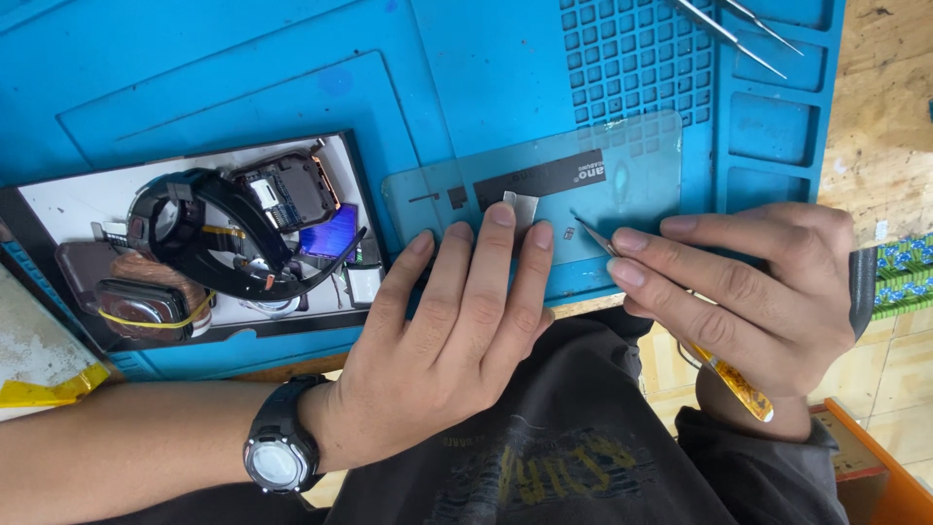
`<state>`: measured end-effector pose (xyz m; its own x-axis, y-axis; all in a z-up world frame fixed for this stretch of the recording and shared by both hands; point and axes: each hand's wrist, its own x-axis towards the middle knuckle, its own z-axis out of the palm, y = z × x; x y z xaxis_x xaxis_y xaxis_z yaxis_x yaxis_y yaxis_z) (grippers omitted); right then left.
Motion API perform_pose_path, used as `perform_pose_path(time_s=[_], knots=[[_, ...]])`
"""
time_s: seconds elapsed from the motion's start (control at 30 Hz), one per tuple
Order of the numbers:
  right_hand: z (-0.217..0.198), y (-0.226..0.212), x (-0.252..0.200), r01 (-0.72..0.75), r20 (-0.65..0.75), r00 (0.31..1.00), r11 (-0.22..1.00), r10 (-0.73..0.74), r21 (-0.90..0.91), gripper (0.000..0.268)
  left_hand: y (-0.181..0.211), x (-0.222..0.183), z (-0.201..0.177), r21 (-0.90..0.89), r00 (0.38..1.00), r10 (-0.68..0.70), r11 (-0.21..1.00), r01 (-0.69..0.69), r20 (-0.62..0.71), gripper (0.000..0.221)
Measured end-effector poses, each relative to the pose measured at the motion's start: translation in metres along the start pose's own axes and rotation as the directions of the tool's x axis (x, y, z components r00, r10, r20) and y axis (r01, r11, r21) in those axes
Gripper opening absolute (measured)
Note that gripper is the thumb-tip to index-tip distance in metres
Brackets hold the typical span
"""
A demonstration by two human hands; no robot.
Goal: Repairing electronic components on a device back panel using precision tools
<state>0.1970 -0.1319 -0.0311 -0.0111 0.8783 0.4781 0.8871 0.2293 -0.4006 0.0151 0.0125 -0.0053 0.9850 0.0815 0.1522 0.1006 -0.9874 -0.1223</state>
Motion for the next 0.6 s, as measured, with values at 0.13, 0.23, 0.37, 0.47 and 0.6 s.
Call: perform_pose_path(time_s=[0.13,0.23,0.37,0.47,0.6], knots=[[-0.001,-0.002,0.001,-0.053,0.008,0.999,0.998,0.053,0.026,0.013,0.000,0.000,-0.001,0.006,1.000,-0.001,1.000,0.001,0.003,0.041],[-0.001,0.007,-0.001,0.021,-0.025,0.999,0.999,-0.020,0.040,0.010,0.001,0.001,0.000,0.009,1.000,-0.009,1.000,0.009,-0.007,0.041],[-0.004,0.011,-0.001,0.145,0.061,0.988,0.989,-0.145,-0.007,0.012,0.001,0.000,0.000,0.003,1.000,-0.017,1.000,0.017,-0.009,0.041],[-0.005,0.007,-0.001,0.100,0.067,0.993,0.995,-0.099,0.000,0.013,0.000,0.002,0.000,0.001,0.999,-0.025,1.000,0.025,-0.024,0.039],[-0.006,-0.004,0.000,-0.032,0.072,0.997,0.999,0.032,0.000,0.013,0.000,0.003,0.003,0.014,0.998,-0.032,0.999,0.033,-0.051,0.035]])
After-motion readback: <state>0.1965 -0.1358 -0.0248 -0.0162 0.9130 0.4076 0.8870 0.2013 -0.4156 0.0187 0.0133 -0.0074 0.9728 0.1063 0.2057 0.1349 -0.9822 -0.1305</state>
